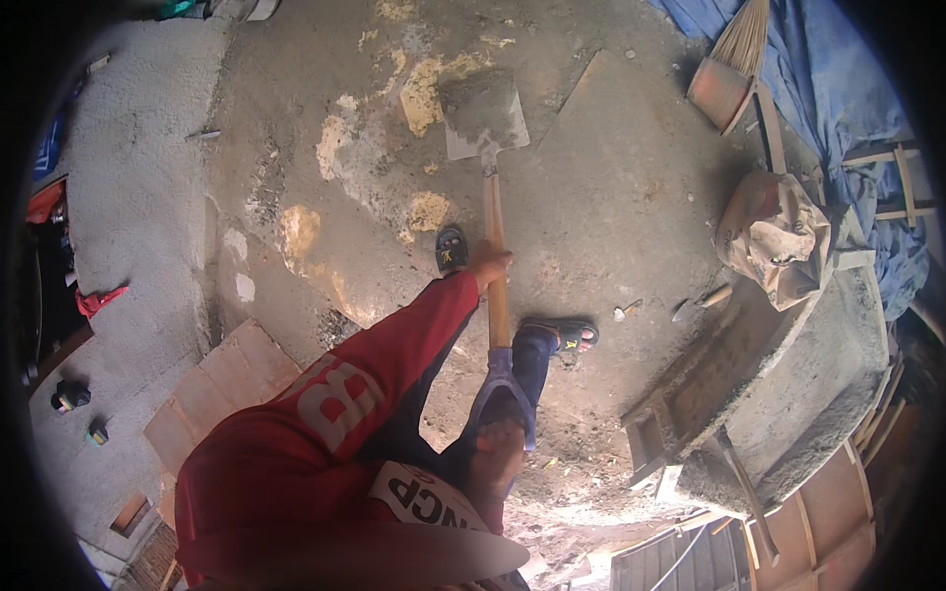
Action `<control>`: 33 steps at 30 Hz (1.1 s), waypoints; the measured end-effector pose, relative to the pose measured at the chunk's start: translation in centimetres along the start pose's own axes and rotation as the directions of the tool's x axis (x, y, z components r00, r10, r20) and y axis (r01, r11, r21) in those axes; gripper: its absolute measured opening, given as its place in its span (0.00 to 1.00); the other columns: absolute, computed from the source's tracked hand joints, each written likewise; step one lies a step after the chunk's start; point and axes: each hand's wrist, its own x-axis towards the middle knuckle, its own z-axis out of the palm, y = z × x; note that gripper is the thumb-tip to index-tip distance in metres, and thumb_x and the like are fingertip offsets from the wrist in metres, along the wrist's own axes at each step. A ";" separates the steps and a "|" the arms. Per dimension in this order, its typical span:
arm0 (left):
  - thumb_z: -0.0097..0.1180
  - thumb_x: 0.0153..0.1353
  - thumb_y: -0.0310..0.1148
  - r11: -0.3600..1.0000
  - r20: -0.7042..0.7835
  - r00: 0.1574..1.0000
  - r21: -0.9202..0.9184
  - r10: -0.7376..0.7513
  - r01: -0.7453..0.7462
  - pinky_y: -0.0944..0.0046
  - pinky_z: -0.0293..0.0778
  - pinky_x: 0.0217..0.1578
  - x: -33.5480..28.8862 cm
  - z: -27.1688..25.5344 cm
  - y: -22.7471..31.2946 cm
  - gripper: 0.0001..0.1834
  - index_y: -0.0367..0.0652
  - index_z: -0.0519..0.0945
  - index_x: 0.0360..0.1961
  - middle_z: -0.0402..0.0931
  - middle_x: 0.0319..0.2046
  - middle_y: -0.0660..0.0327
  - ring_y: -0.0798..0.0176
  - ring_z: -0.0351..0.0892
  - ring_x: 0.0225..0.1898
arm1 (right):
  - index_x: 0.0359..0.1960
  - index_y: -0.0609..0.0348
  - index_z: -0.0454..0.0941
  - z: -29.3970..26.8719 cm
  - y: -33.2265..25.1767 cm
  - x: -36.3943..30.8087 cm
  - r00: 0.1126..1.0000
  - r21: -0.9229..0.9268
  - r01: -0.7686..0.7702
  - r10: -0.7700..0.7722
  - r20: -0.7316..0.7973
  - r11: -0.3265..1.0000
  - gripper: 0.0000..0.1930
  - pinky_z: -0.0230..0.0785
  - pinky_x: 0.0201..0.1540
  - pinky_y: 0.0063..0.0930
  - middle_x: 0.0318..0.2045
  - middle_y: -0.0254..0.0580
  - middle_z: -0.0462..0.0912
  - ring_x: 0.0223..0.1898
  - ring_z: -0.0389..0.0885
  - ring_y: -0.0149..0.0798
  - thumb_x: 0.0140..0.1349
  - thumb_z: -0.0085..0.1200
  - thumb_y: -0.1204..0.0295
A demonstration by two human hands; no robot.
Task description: The person uses a shovel to break up and gather debris on a concrete floor at a construction site. They repeatedly strike the ground and scoop material into a pile, moving around the area to continue the task.
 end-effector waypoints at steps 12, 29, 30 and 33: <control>0.56 0.67 0.41 0.623 0.455 0.818 -0.766 0.352 0.158 0.59 0.77 0.29 3.2 -20.5 22.6 0.18 0.37 0.70 0.47 0.73 0.33 0.57 0.60 0.78 0.29 | 0.35 0.61 0.72 21.9 7.1 -5.9 0.415 -0.446 0.894 -0.464 0.782 0.048 0.09 0.73 0.33 0.35 0.26 0.46 0.79 0.27 0.80 0.49 0.54 0.58 0.82; 0.56 0.64 0.32 0.757 0.587 0.808 -0.501 -0.059 0.420 0.55 0.79 0.35 -3.8 -6.1 14.2 0.12 0.46 0.75 0.48 0.70 0.34 0.64 0.66 0.73 0.29 | 0.34 0.49 0.70 11.1 -8.4 -6.8 0.994 -0.195 0.109 -0.105 0.032 0.975 0.03 0.61 0.19 0.24 0.16 0.27 0.63 0.15 0.64 0.26 0.63 0.44 0.75; 0.56 0.64 0.33 0.781 0.536 0.843 -0.508 -0.044 0.363 0.56 0.79 0.34 -2.5 -5.4 13.9 0.11 0.45 0.75 0.46 0.70 0.33 0.63 0.66 0.74 0.30 | 0.30 0.48 0.68 12.2 -7.9 -5.2 0.981 -0.193 0.158 -0.176 -0.079 0.968 0.05 0.59 0.16 0.23 0.13 0.26 0.62 0.11 0.60 0.26 0.63 0.44 0.74; 0.56 0.64 0.36 0.780 0.464 0.886 -0.559 0.012 0.282 0.58 0.78 0.30 4.7 -4.7 14.1 0.10 0.41 0.74 0.41 0.73 0.28 0.60 0.62 0.80 0.31 | 0.29 0.50 0.68 18.2 -8.9 -1.5 0.994 -0.162 0.104 -0.096 0.059 0.981 0.04 0.59 0.15 0.23 0.13 0.25 0.58 0.11 0.57 0.25 0.63 0.45 0.75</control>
